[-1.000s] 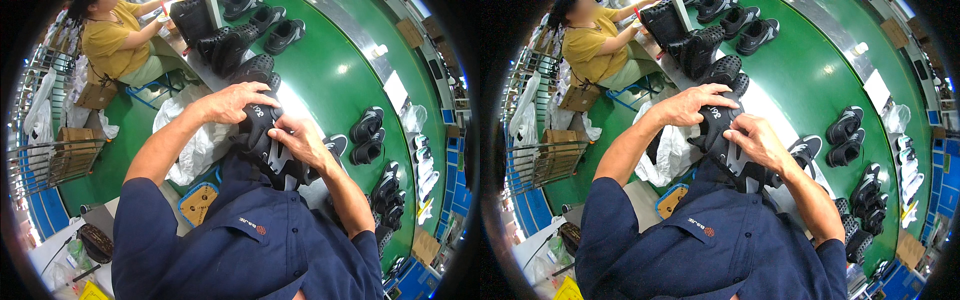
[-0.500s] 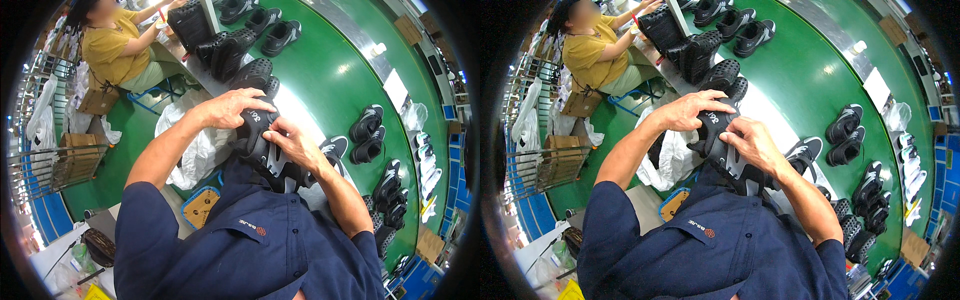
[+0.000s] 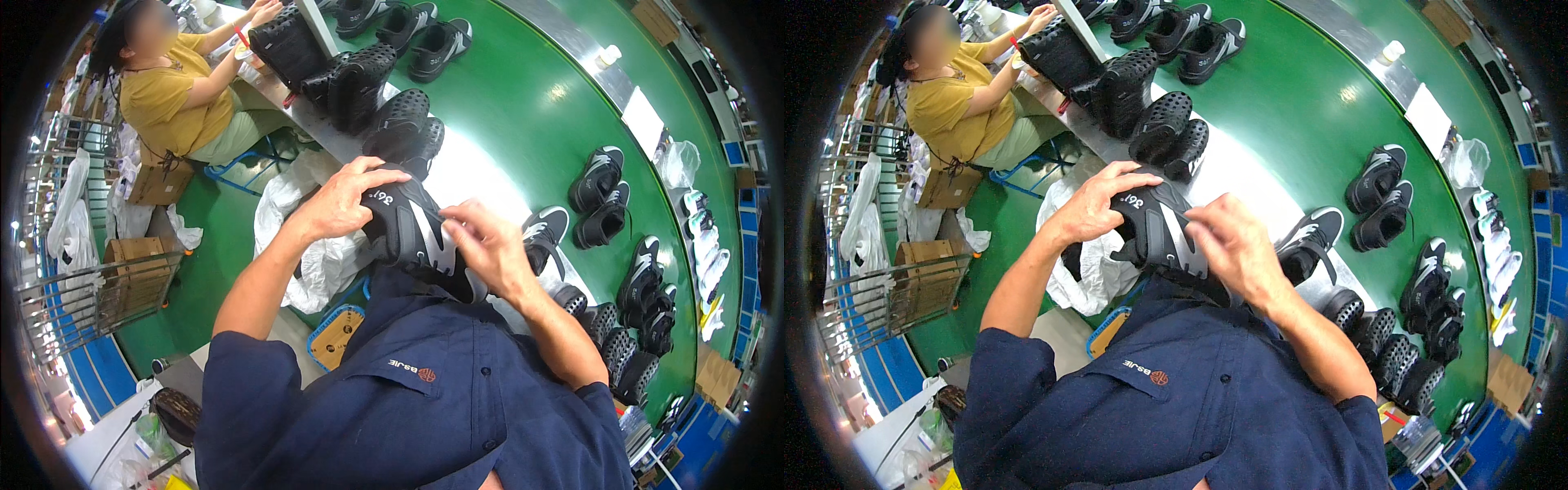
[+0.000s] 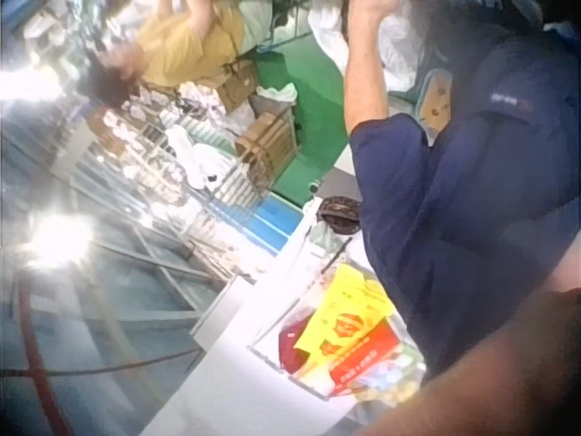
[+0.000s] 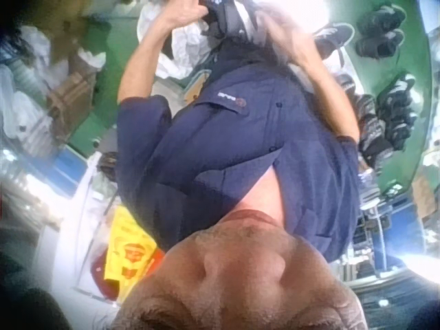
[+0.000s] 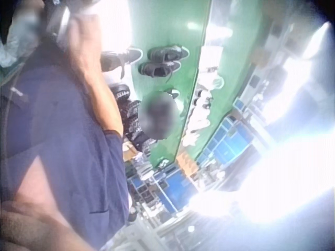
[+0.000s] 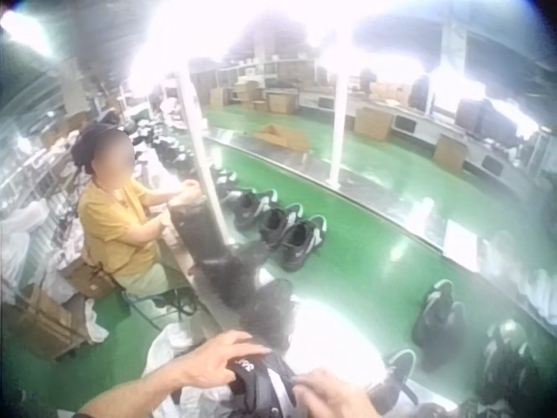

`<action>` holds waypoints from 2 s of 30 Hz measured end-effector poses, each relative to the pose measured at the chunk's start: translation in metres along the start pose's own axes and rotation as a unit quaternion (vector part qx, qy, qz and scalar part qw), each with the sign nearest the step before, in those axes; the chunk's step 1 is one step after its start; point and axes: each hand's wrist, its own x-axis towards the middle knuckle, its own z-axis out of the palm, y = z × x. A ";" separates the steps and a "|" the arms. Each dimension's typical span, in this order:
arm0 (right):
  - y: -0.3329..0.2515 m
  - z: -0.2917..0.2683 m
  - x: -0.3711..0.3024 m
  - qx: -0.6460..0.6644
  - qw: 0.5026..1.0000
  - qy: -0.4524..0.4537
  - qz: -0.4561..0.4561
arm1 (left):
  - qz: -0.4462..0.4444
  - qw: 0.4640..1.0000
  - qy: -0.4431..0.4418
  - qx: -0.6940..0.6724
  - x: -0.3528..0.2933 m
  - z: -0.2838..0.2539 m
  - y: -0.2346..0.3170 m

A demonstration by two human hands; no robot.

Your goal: The person inserts plastic shoe inserts into sneakers and fastens the shoe straps by hand on an assembly line.

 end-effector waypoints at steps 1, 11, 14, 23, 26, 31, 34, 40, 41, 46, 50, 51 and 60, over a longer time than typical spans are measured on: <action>-0.003 0.005 -0.007 -0.004 1.000 0.002 -0.020 | 0.001 1.000 -0.002 0.000 -0.003 0.006 0.000; 0.026 0.033 -0.020 -0.222 0.956 0.075 -0.176 | -0.131 0.946 0.247 -0.164 -0.001 0.086 0.001; 0.035 0.029 -0.021 -0.278 0.947 0.052 -0.154 | -0.246 0.886 0.245 -0.307 0.007 0.120 -0.018; 0.060 0.026 -0.029 -0.134 0.962 0.187 0.149 | -0.406 0.786 0.179 -0.430 0.042 0.181 0.013; 0.097 0.036 -0.021 -0.159 0.950 0.160 0.215 | -0.462 0.825 -0.052 -0.322 0.059 0.153 0.036; 0.106 0.038 -0.006 -0.208 0.928 0.113 0.288 | -0.252 0.962 0.055 0.089 0.066 0.177 -0.021; 0.122 0.044 -0.013 -0.231 0.919 0.120 0.295 | -0.127 0.985 0.096 0.070 0.083 0.165 -0.015; 0.138 0.059 -0.027 -0.225 0.908 0.207 0.286 | -0.026 0.995 0.094 0.031 0.081 0.158 -0.025; 0.134 0.059 -0.025 -0.224 0.907 0.211 0.288 | -0.022 0.995 0.091 0.033 0.081 0.154 -0.020; 0.112 0.061 -0.021 -0.313 0.884 0.246 0.246 | -0.012 0.985 0.105 0.134 0.079 0.140 -0.002; 0.107 0.052 -0.016 -0.320 0.912 0.232 0.112 | 0.075 0.982 0.142 0.098 0.084 0.149 -0.015; 0.108 0.052 -0.014 -0.307 0.915 0.246 0.089 | 0.049 0.987 0.126 0.083 0.085 0.151 -0.019; 0.110 0.064 -0.015 -0.240 0.915 0.279 0.162 | 0.053 0.975 0.103 0.188 0.089 0.143 -0.007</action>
